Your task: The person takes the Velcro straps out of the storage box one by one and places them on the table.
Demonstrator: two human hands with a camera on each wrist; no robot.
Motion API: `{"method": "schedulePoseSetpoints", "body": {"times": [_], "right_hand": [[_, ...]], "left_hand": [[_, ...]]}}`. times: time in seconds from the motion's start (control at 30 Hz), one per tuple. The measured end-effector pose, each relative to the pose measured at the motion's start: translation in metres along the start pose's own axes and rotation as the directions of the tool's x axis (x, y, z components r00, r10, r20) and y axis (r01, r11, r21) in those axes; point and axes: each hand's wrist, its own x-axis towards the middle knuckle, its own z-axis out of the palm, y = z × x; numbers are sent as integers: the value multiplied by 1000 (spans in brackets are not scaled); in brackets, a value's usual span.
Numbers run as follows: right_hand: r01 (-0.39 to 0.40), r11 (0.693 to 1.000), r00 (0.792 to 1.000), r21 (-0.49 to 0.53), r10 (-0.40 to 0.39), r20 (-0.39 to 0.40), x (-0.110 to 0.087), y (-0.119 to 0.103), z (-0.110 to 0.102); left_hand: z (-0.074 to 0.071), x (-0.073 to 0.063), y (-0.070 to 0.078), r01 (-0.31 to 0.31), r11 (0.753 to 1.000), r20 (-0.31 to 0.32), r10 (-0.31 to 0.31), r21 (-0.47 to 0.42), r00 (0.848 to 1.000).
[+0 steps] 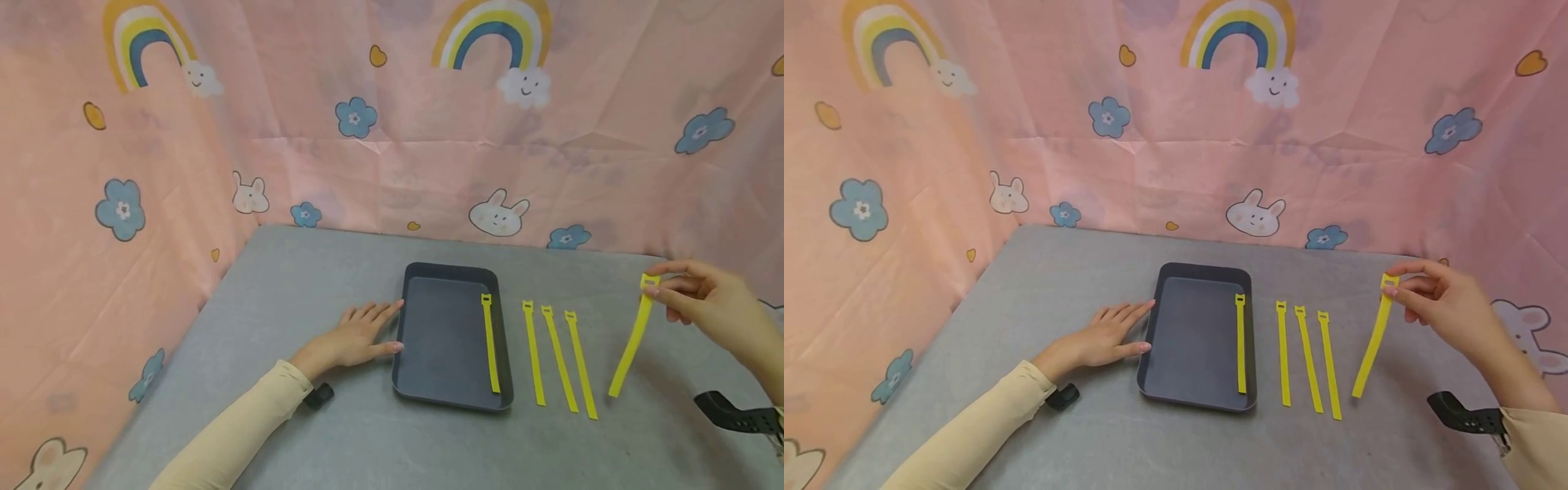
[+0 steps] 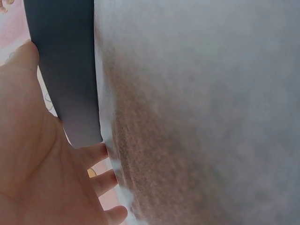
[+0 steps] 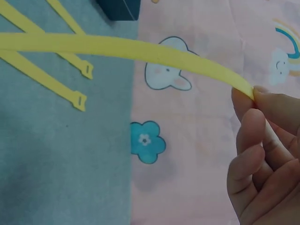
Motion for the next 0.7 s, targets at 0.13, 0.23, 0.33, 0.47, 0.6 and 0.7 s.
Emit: {"method": "schedulePoseSetpoints", "body": {"times": [0.13, 0.23, 0.33, 0.47, 0.6, 0.7], "right_hand": [[14, 1000, 999, 12, -15, 49, -4, 5, 4], [16, 1000, 997, 18, -17, 73, -6, 9, 8], [8, 1000, 996, 13, -9, 93, -8, 14, 12], [10, 999, 995, 31, -13, 100, -7, 20, 18], [20, 998, 995, 65, -27, 96, -5, 27, 25], [15, 998, 995, 68, -22, 101, -4, 31, 30]], "left_hand": [[1, 1, -2, 4, 1000, 1, -4, -3, 1000], [1, 1, -2, 8, 1000, 0, -8, 4, 1000], [0, 1, 0, 13, 1000, 10, -13, 15, 1000], [-1, 2, 0, 19, 1000, 25, -19, 24, 1000], [0, 2, -1, 14, 1000, 21, -14, 21, 1000], [0, 1, -2, 5, 1000, 11, -5, 14, 1000]]}}
